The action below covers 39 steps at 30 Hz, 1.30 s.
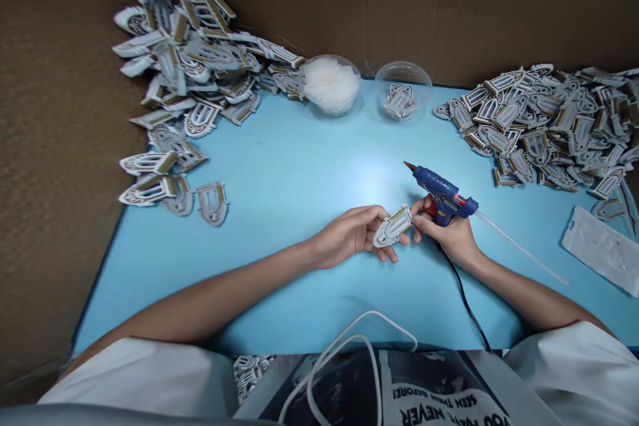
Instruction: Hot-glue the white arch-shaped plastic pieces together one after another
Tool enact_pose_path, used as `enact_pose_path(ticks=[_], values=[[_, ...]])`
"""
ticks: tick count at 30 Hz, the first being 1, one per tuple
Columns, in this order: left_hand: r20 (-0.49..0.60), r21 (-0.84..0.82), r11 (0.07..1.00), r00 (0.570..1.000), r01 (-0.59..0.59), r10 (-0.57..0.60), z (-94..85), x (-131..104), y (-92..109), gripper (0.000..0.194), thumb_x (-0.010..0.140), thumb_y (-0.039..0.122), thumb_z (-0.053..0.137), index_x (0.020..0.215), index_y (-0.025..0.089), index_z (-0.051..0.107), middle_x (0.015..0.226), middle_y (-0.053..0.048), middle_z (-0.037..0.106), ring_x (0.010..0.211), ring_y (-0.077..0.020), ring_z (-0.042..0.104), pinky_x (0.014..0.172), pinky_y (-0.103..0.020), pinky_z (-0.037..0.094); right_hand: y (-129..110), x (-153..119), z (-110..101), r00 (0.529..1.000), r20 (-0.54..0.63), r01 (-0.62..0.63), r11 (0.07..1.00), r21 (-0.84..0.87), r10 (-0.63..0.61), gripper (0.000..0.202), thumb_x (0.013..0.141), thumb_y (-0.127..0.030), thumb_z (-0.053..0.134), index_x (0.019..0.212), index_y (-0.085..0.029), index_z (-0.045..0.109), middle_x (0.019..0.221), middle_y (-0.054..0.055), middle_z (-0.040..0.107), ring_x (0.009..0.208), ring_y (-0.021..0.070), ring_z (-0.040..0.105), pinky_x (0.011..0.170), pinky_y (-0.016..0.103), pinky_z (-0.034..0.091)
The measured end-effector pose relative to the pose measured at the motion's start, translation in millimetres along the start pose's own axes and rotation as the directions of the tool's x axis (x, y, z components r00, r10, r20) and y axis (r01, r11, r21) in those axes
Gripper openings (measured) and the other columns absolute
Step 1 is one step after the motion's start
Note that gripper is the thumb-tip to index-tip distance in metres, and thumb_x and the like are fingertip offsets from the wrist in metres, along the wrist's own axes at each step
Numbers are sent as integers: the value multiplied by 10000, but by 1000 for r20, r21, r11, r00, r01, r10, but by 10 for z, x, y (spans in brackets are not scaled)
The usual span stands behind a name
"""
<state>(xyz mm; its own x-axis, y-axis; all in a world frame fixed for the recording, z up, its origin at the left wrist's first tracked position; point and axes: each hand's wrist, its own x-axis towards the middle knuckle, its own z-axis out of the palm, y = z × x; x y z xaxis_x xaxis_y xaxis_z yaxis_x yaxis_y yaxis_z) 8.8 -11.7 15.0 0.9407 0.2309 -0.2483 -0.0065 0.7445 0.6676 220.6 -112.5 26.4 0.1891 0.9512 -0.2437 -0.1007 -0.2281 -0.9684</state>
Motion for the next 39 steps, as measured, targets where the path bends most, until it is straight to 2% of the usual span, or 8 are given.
enact_pose_path(ticks=[6,12,17,20,22,25,31,39], values=[[12,-45,996,997,71,-70,-1,0,2,354,922,394,845,1055,148,628,1166,-196,808,908,-236,813,806,-328,576,2,-4,-3,1000,26,3,1000,-7,-3,415,800,-552,889,905,-202,692,792,3,715,482,104,561,497,274,490],[-38,-35,996,996,-88,87,-18,-35,-2,692,815,317,931,1403,201,586,1179,-144,801,1039,-318,814,879,-401,605,125,-45,-122,990,-20,140,990,-9,-140,479,938,-688,696,962,-211,720,881,39,737,569,142,612,603,324,535],[-171,73,964,950,-254,263,-75,-49,37,507,819,270,917,1266,189,691,1248,-133,794,1107,-288,795,961,-403,617,230,-68,-365,985,-20,169,983,-78,-171,544,857,-758,733,860,-215,775,751,46,725,611,191,611,551,330,508],[-232,157,946,920,-285,316,-108,-44,32,585,820,258,912,1346,198,664,1329,-144,770,1113,-248,783,1017,-397,605,216,-55,-443,984,81,170,978,-118,-161,536,868,-748,725,821,-220,806,690,44,717,579,185,595,525,319,498],[-227,205,933,913,-295,339,-128,-39,12,622,824,244,909,1386,204,645,1373,-151,752,1142,-241,773,1053,-398,591,177,-41,-444,979,149,163,975,-152,-141,538,855,-752,734,818,-221,814,699,52,743,583,194,623,533,325,527],[-175,263,917,921,-298,349,-156,-30,-22,525,827,223,907,1309,193,701,1382,-151,748,1172,-237,763,1065,-388,589,115,-24,-408,970,204,170,965,-201,-129,545,860,-753,728,822,-217,816,721,63,776,612,210,677,566,335,573],[-133,301,895,915,-330,382,-174,-26,-31,524,838,217,904,1339,238,749,1293,-104,781,1104,-206,770,1018,-354,615,70,-3,-366,961,234,209,945,-252,-150,552,911,-731,687,777,-211,814,708,61,775,568,190,655,572,328,571],[-181,311,913,927,-264,329,-172,-28,-34,591,806,265,938,1362,211,745,1282,-125,789,1108,-233,782,1031,-395,629,58,7,-349,961,243,198,944,-263,-133,576,907,-751,675,758,-209,803,688,58,753,578,198,645,594,338,561]])
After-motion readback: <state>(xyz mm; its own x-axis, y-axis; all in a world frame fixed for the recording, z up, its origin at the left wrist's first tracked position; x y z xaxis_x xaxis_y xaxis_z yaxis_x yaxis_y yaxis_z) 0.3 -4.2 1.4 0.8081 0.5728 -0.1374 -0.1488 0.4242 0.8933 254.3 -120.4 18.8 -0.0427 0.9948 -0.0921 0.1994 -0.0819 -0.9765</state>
